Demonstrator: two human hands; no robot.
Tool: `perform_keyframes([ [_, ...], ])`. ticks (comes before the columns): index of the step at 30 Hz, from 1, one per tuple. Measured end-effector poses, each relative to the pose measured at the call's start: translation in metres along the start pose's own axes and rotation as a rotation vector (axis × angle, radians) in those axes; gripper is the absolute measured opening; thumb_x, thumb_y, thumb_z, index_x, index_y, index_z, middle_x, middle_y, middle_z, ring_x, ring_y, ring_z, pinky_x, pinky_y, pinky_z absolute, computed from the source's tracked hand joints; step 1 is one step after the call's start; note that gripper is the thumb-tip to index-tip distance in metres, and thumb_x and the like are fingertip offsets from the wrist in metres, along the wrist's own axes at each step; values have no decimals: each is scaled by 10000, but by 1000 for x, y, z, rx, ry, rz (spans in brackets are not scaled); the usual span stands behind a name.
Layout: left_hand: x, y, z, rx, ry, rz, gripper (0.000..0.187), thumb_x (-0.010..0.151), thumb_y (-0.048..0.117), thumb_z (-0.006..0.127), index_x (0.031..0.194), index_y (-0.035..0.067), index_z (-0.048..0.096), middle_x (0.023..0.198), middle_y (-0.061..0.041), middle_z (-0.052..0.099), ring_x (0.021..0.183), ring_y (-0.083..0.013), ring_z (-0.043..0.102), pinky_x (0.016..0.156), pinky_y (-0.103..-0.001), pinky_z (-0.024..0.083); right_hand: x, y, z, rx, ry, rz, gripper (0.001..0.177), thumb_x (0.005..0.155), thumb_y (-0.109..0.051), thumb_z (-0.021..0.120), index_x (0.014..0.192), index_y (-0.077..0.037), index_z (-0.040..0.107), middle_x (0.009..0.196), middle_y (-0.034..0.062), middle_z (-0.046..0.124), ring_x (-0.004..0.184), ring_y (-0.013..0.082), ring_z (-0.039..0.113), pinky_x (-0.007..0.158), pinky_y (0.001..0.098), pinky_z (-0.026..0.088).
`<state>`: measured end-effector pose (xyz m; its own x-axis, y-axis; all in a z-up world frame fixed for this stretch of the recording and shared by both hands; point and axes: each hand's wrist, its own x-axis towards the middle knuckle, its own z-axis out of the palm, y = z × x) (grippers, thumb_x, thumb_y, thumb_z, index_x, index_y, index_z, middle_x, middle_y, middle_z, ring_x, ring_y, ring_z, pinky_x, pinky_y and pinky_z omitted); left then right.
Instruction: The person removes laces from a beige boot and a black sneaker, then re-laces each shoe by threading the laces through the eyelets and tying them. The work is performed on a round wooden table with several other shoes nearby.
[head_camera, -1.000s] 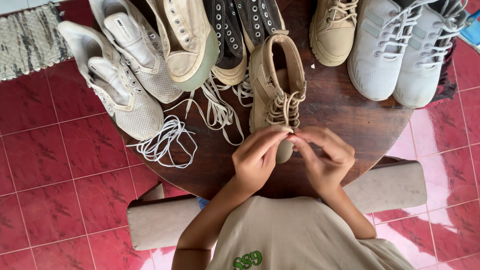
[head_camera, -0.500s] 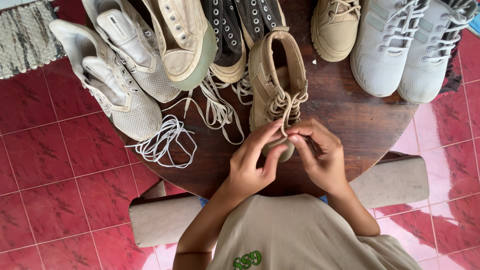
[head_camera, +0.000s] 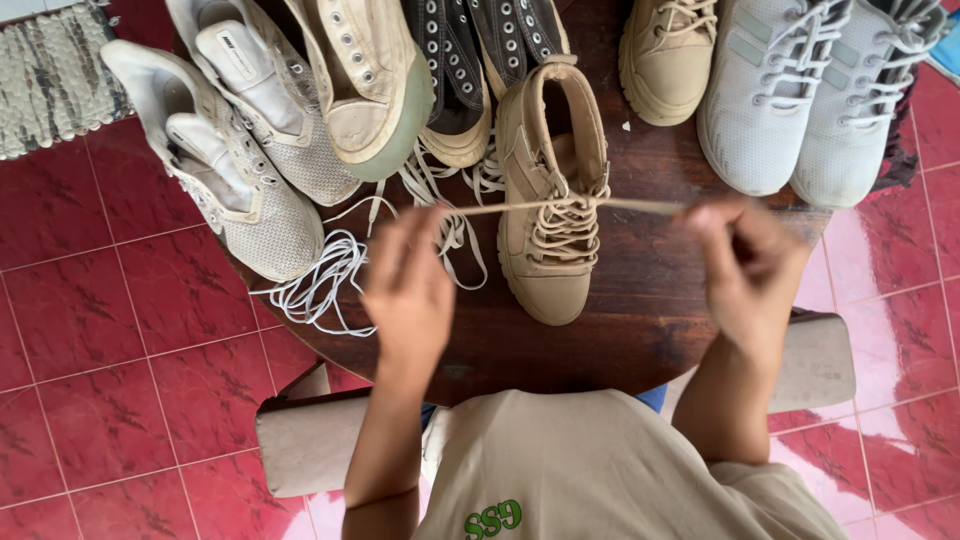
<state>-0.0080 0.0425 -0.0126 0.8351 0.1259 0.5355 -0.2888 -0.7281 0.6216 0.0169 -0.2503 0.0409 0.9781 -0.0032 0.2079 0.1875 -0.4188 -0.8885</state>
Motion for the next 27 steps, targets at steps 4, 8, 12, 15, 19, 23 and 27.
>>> perform_keyframes([
  [4,12,-4,7,184,-117,-101,321,889,-110,648,1160,45,725,1189,-96,711,1089,-308,697,978,-437,578,6,15,10,-131,-8,58,149,1078,-119,686,992,-22,760,675,-28,594,526,35,399,492,224,258],
  [8,8,10,18,101,-80,126,339,858,-25,667,1197,1,661,1288,-196,666,1129,-373,661,1039,-499,523,-4,18,15,-42,-115,120,161,1052,-136,662,1023,0,743,685,-46,541,569,15,375,502,211,253],
  [12,11,33,46,-154,-141,101,212,1006,100,715,1169,0,623,1150,-122,671,1036,-296,677,1001,-464,535,-10,20,12,154,-178,154,202,1102,-142,574,1068,15,696,723,-45,528,619,19,421,542,202,309],
  [15,17,43,46,-126,-191,93,164,1007,107,714,1117,4,651,1053,-109,668,983,-284,675,960,-446,534,-9,20,8,262,-237,92,193,1114,-121,536,1101,19,668,836,9,552,720,50,469,624,210,379],
  [19,12,51,10,-339,-201,5,122,991,53,715,1090,-5,673,1075,-118,673,1008,-276,691,901,-381,557,-13,17,9,406,-212,-132,177,1130,-131,534,1058,-3,634,1071,66,618,912,115,600,811,251,501],
  [23,17,56,-7,-552,-194,88,117,968,-5,708,1078,1,668,1293,-169,652,1298,-336,640,1070,-389,553,-13,15,24,500,-86,-225,132,1037,-156,587,999,-31,603,1302,102,608,1188,206,631,1038,381,552],
  [27,33,54,8,-872,-279,61,137,931,-42,727,1026,-10,634,1237,-160,690,1239,-310,665,1035,-379,568,-5,11,40,380,-52,-400,101,1006,-103,708,1008,-12,665,1051,84,722,1109,242,721,1171,467,535],
])
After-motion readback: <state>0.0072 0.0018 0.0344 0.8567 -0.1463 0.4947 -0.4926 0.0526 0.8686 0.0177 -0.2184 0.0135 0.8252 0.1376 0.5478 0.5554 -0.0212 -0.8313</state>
